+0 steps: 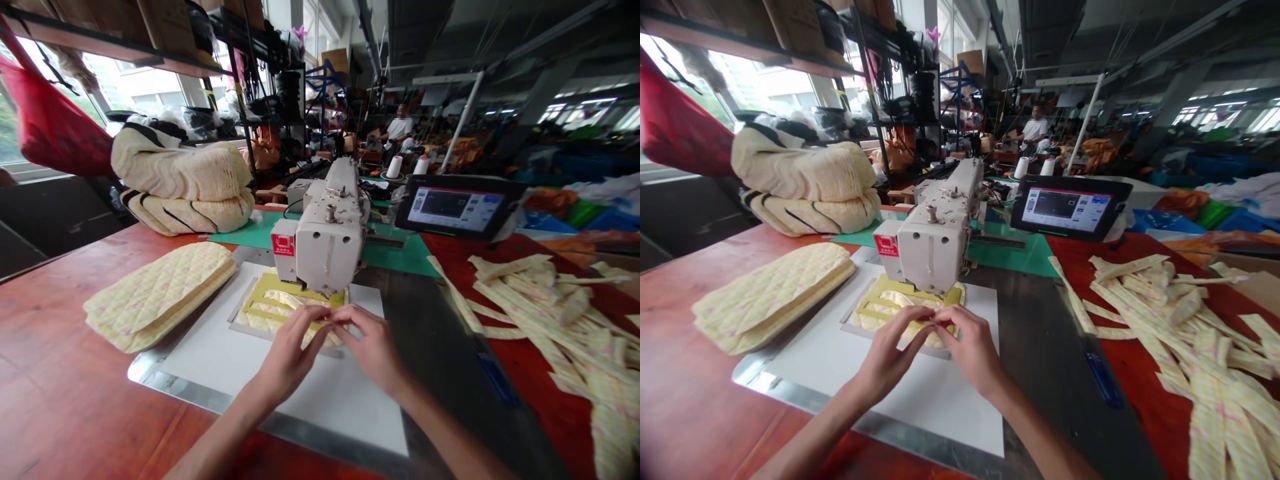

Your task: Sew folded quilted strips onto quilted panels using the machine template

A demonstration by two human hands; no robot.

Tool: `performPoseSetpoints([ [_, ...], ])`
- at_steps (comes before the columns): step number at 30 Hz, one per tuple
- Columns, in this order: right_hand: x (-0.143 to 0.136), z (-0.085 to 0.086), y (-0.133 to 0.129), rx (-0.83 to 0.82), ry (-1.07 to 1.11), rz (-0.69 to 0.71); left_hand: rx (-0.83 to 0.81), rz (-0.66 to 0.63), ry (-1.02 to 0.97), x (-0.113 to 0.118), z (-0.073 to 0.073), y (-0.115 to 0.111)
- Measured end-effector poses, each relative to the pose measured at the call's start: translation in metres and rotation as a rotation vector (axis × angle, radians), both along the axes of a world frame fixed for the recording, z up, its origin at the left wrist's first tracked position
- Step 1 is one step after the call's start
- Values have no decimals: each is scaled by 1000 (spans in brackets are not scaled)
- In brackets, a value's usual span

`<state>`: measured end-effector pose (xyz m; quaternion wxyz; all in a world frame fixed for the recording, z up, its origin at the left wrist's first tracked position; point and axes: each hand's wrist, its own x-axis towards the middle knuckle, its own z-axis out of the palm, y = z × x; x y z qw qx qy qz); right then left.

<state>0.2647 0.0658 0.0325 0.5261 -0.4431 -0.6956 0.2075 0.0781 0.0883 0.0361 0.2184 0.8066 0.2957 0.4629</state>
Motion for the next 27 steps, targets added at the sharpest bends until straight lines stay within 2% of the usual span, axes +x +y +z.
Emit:
performPoseSetpoints([
  [4, -22, -8, 18, -244, 338, 14, -180, 51, -212, -6, -9, 11],
  [8, -28, -15, 23, -400, 531, 87, -454, 2, -417, -8, -23, 16],
  [12, -27, -19, 20, -477, 591, 132, -573, 0, -493, -6, -29, 15],
  [16, -25, -23, 19, -518, 625, 162, -596, -2, -499, -7, -31, 14],
  [20, -25, -24, 19, -450, 612, 150, -563, -17, -485, -8, -29, 13],
  [27, -27, -27, 19, -141, 460, 122, -530, -47, -418, -10, -24, 11],
])
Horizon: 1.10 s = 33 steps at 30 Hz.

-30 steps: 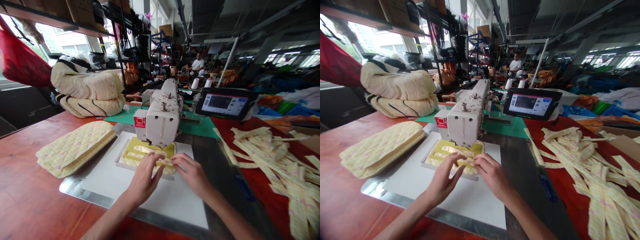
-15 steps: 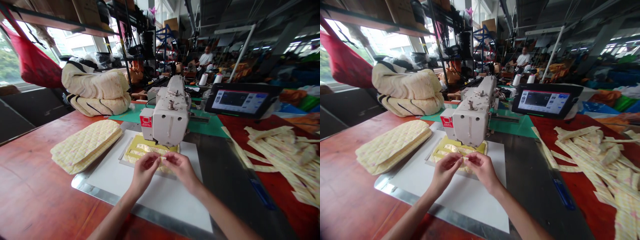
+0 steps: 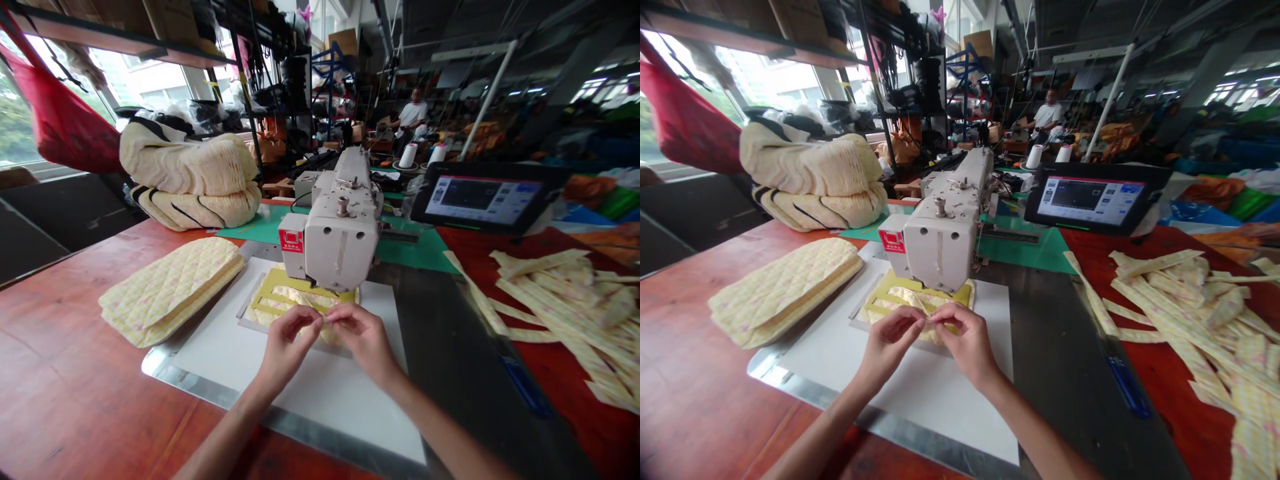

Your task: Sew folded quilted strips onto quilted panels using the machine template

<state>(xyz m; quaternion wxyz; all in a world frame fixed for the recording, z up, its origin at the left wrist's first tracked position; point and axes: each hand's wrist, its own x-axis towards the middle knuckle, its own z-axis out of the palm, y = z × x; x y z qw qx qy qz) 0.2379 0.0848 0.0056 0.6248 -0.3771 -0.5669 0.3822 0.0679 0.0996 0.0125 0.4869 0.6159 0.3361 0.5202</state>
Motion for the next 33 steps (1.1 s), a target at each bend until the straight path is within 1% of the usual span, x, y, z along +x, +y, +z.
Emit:
performPoseSetpoints([
  [3, 1, -1, -2, 60, -58, -23, 11, 5, -2, 0, 0, 0],
  [5, 3, 1, -4, 53, -82, -11, 26, 14, -4, 1, -1, 0],
  [7, 7, 4, -6, -5, -98, 30, 47, 28, 3, 2, 0, -1],
  [11, 13, 9, -7, -179, -161, 130, 105, 59, 43, 3, 0, -4],
  [14, 13, 6, -5, -217, -199, 139, 126, 80, 63, 4, 0, -5],
  [17, 13, 2, -2, -211, -176, 107, 113, 98, 73, 4, -2, -3],
  [20, 13, -1, 0, -208, -130, 87, 112, 99, 126, 3, -4, 0],
  [22, 13, -2, 1, -208, -105, 90, 109, 76, 141, 2, -6, 2],
  [26, 16, -6, 3, -226, -72, 100, 60, 14, 83, 5, -7, 6],
  [29, 32, -7, 7, -257, -118, 161, 90, 6, 71, 13, -7, 9],
  [33, 73, -1, 13, -289, -302, 324, 264, -38, 189, 28, -8, 12],
])
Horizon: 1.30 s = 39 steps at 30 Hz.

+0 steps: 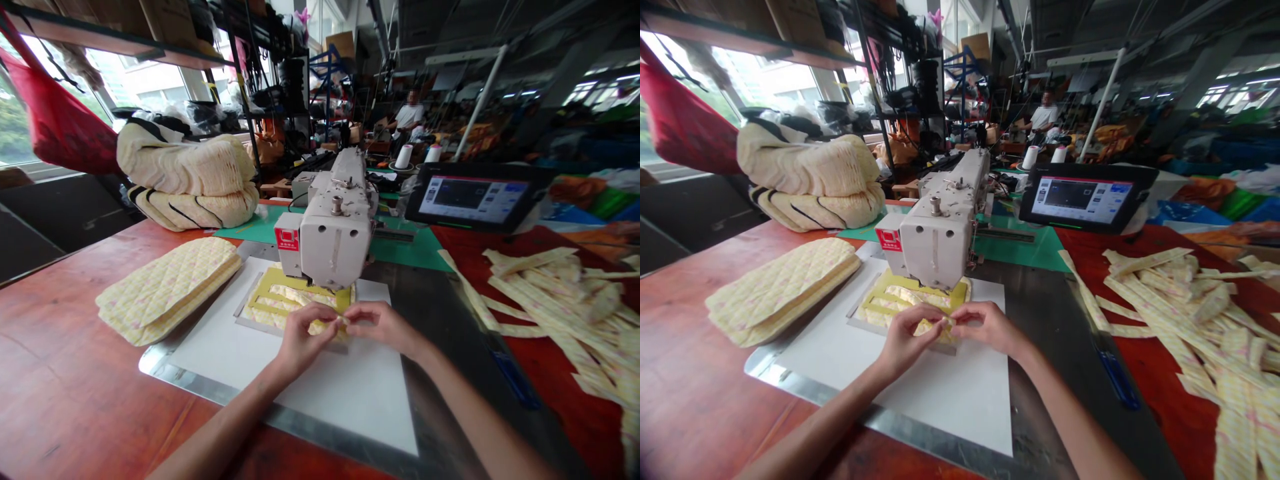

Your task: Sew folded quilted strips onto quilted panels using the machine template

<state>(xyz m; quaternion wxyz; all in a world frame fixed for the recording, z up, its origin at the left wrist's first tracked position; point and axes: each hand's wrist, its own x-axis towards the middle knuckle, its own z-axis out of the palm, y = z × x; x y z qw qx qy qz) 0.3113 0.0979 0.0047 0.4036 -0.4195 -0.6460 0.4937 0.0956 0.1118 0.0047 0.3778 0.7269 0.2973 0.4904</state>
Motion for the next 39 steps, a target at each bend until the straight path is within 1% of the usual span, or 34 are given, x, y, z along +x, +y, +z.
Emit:
performPoseSetpoints([
  [2, 19, 3, 1, -18, -28, -4, 123, -31, 81, 8, -2, 4],
  [5, 36, 4, 1, -39, -13, -117, 376, -85, 219, 18, -6, 13],
  [7, 38, 0, 2, -29, -12, -185, 584, -136, 367, 21, -7, 20],
  [9, 37, -5, 5, -11, -27, -204, 787, -181, 523, 21, -8, 27],
  [10, 37, -8, 6, -5, -37, -201, 865, -192, 587, 19, -7, 30],
  [12, 36, -12, 7, -1, -51, -189, 960, -185, 672, 12, -6, 35],
  [17, 35, -15, 8, -24, -64, -200, 1033, -84, 769, -11, -3, 46],
  [21, 35, -16, 8, -27, -66, -223, 1032, -32, 834, -18, -4, 51],
  [27, 32, -20, 9, 7, -61, -248, 1033, -63, 869, -10, -8, 56],
  [34, 31, -22, 9, 31, -72, -263, 986, -159, 842, -9, -9, 64],
  [37, 32, -22, 9, 26, -78, -252, 996, -174, 888, -8, -8, 67],
  [39, 32, -21, 9, 24, -80, -249, 971, -196, 922, -8, -7, 70],
])
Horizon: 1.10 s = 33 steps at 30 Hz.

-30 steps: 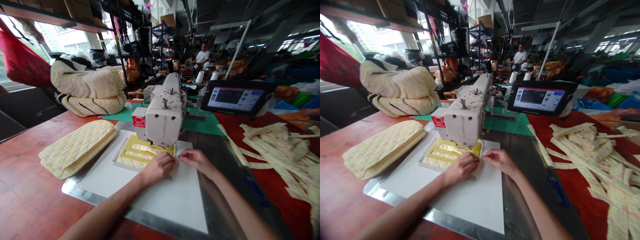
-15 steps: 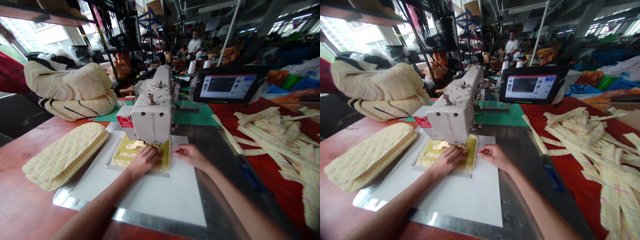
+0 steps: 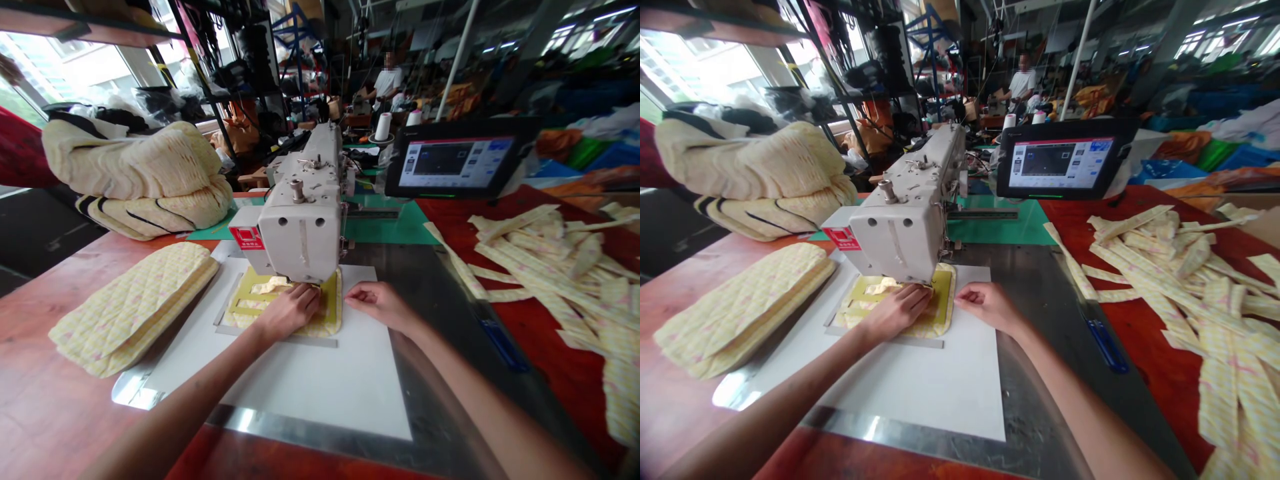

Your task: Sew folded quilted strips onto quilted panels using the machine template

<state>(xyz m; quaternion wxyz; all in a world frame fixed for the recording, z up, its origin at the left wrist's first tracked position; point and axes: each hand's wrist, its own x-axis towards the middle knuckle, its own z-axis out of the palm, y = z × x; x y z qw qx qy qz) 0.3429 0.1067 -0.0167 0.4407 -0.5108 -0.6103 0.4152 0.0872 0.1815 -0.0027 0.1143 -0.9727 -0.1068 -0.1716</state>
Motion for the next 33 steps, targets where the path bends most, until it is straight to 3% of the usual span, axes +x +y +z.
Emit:
performPoseSetpoints([
  [12, -3, -1, -1, 47, -70, -29, -294, 72, -60, 2, 1, -7],
  [20, -38, 2, -13, 373, -626, -119, -604, 193, -379, 4, -4, -12],
  [27, -52, 11, -11, 429, -951, -89, -714, 240, -462, 6, -1, -15],
  [33, -61, 20, -5, 540, -1202, 18, -842, 387, -473, 7, 1, -12],
])
